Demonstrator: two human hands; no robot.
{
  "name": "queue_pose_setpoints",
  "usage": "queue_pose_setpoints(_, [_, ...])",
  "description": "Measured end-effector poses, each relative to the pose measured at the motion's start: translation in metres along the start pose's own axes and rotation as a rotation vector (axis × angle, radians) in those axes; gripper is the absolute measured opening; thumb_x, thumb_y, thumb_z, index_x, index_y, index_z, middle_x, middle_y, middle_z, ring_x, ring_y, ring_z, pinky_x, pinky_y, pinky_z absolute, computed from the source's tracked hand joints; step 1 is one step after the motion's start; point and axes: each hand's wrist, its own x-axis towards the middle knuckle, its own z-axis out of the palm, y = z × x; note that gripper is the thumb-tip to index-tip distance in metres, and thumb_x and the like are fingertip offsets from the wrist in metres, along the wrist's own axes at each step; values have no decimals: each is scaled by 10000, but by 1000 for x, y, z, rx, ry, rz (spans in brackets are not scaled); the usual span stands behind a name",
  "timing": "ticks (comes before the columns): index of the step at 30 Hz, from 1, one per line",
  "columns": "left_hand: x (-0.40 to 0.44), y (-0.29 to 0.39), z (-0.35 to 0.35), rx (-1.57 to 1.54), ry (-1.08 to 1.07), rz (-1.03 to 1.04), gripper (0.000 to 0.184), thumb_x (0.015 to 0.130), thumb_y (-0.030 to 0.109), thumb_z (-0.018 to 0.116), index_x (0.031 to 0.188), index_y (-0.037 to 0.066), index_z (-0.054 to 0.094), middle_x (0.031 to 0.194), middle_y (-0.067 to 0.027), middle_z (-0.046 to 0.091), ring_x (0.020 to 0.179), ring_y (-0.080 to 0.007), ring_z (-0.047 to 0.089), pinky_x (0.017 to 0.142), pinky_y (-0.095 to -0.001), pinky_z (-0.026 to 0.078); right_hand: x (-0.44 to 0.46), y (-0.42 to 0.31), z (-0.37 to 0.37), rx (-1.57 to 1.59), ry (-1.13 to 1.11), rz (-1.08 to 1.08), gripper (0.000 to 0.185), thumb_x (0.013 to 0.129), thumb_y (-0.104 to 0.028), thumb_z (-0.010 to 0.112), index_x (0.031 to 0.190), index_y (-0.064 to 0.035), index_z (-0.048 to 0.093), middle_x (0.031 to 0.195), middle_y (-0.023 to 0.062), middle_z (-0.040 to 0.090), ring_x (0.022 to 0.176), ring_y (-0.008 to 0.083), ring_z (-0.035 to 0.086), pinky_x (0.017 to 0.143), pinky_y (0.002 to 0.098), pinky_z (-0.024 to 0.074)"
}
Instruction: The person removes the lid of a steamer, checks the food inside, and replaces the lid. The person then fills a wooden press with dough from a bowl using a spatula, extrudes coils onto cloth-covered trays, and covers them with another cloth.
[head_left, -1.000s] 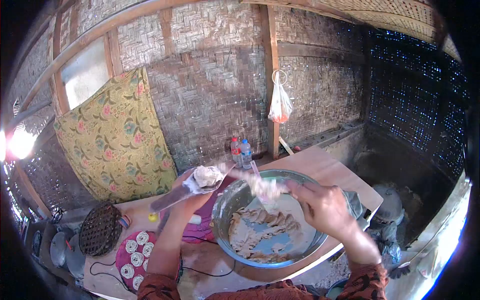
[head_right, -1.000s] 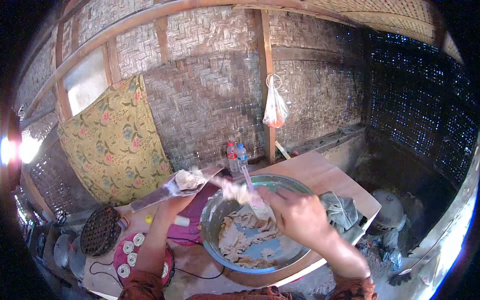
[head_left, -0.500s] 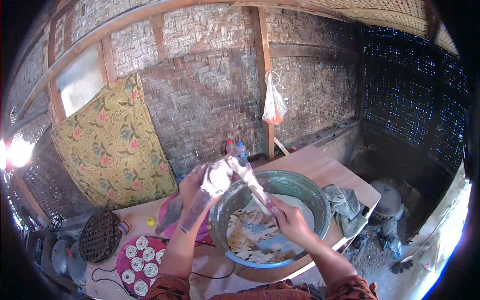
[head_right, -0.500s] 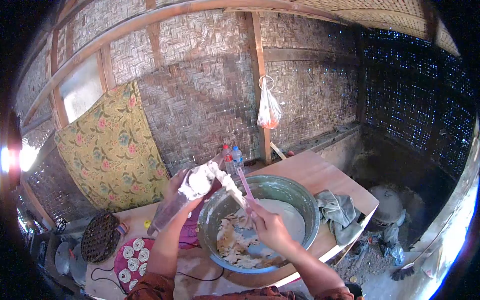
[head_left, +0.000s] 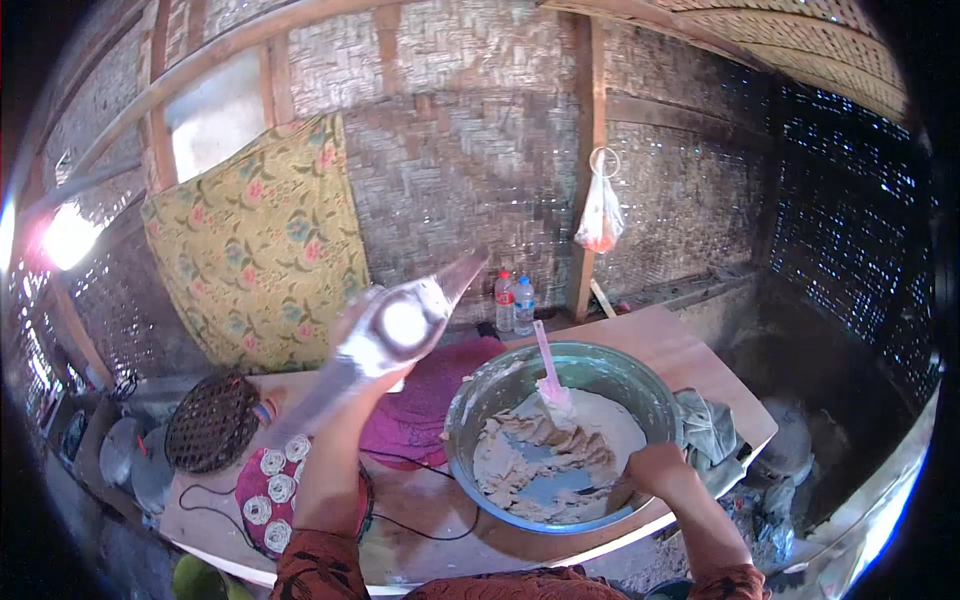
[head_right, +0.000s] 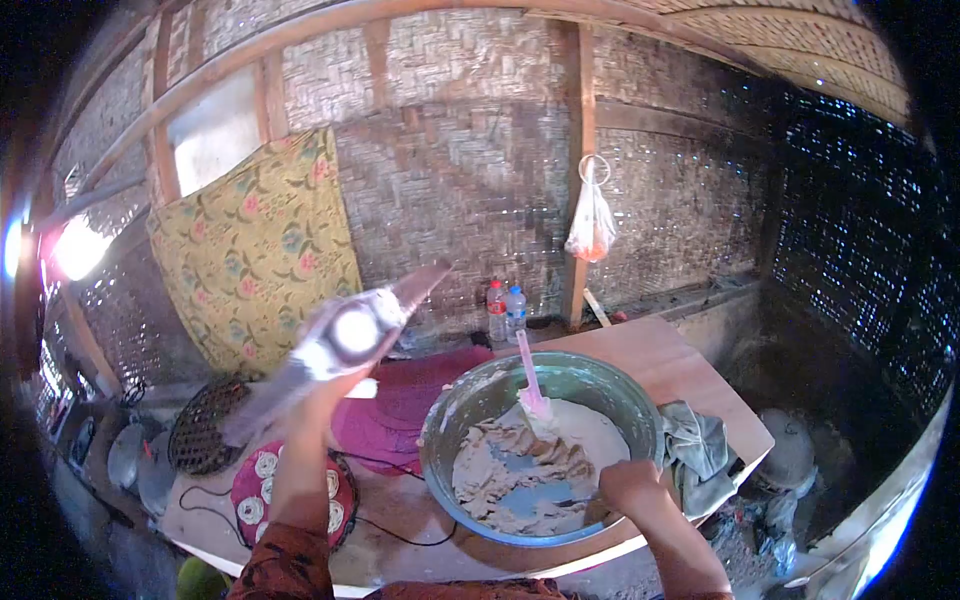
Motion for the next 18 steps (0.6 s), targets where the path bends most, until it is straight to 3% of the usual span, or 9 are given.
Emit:
queue_pose_setpoints(3, [-9,-30,-50,-1252,-193,-1092,195,783,185,638,925,60,595,929,-70,581,827,-194,574,759,-297,476,-11,-22,-33,11,459,-112,335,839,-333,573,1128,-180,643,1199,148,541,1148,327,487,932,419,395])
queue_pose_setpoints(6, [-6,-37,-60,-2333,296,-825,90,752,154,566,776,91,505,753,-6,451,669,-145,466,610,-305,420,-11,-83,-80,785,680,-628,475,919,-418,447,1213,-63,562,1293,158,484,1203,326,450,1037,449,289])
queue_pose_setpoints(8, [-13,-20,-63,-2671,385,-887,152,750,207,548,723,114,432,711,9,397,643,-133,434,589,-309,398,11,-135,-74,1513,251,-995,671,903,-556,404,1327,-36,426,1345,166,438,1232,329,427,1048,447,295])
queue_pose_setpoints(10, [-41,-5,-51,-2831,442,-1185,129,743,205,542,734,102,466,718,9,394,641,-128,433,588,-312,394,26,-186,-56,2237,-585,-1068,872,832,-683,381,1369,1,318,1327,206,447,1194,352,468,1022,458,342])
queue_pose_setpoints(13, [-80,7,-48,-2370,300,-1572,218,759,204,571,889,31,542,843,-54,580,737,-194,553,675,-308,455,37,-234,-42,2403,-971,-1202,846,825,-684,384,1309,11,381,1248,247,500,1072,375,562,860,496,480])
queue_pose_setpoints(14, [-99,0,-49,-2213,299,-1584,237,767,207,585,923,30,561,878,-68,599,782,-205,572,688,-299,467,35,-242,-37,2469,-857,-969,771,846,-635,401,1270,10,416,1173,253,543,909,364,626,667,468,537])
queue_pose_setpoints(15, [-121,-10,-49,-2054,296,-1593,257,775,211,598,957,30,580,913,-82,618,826,-217,591,701,-289,479,31,-247,-43,2448,-887,-966,771,846,-635,401,1270,10,416,1173,253,543,909,364,626,667,468,537])
queue_pose_setpoints(17, [-171,-31,-58,-1294,27,-1664,289,795,112,625,1051,10,539,1051,-113,605,992,-204,572,826,-302,491,22,-250,-56,2502,-346,-516,705,837,-640,418,1225,-53,461,966,172,606,719,310,616,504,386,511])
queue_pose_setpoints(18, [-191,-45,-67,-1089,-162,-1564,300,795,118,627,1059,9,538,1050,-114,605,991,-203,572,826,-303,490,30,-244,-60,2455,-306,-662,670,851,-589,440,1261,-59,427,967,153,596,722,286,617,482,367,499])
